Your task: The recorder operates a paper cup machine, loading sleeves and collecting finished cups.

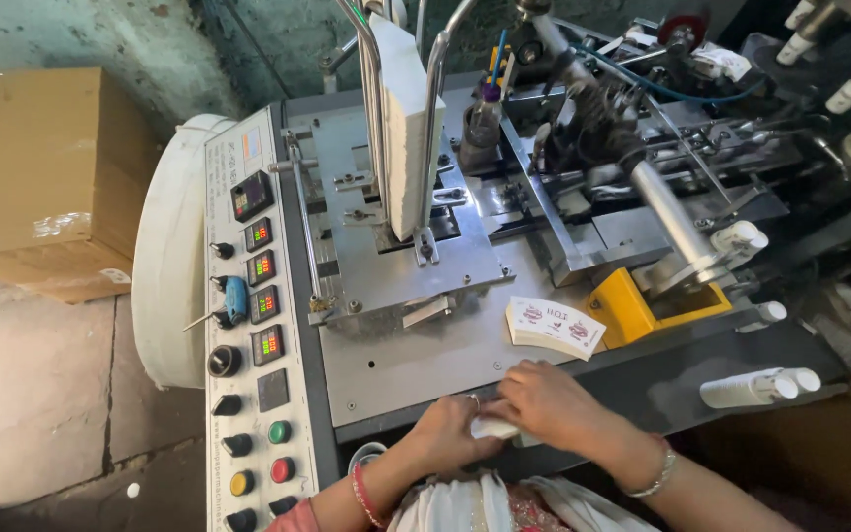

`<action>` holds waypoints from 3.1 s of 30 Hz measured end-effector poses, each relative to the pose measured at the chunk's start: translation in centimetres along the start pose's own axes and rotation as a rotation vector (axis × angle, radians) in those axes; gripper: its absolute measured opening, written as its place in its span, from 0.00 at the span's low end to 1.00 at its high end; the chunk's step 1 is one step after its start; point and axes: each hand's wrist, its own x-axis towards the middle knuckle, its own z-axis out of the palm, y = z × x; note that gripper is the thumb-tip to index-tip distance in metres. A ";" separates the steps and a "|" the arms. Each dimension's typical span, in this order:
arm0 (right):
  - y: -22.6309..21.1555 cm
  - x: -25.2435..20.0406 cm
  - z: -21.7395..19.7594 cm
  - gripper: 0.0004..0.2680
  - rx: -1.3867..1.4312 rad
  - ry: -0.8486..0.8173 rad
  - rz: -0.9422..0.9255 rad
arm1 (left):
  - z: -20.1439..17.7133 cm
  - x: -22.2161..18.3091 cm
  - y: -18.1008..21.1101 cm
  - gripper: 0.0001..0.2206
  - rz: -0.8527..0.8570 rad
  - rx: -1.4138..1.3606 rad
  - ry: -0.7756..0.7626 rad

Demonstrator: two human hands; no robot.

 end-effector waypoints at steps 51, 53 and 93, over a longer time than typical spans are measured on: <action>1.6 -0.7 -3.6 0.13 0.199 0.191 -0.143 | -4.0 0.3 -1.3 0.12 0.325 0.055 -0.099; 3.0 -1.4 0.2 0.10 0.187 0.016 0.037 | -3.2 0.3 -1.9 0.14 0.319 0.078 -0.115; 3.5 6.6 -3.3 0.09 0.154 0.244 -0.097 | -11.4 2.0 -1.6 0.25 -0.159 -0.182 -0.034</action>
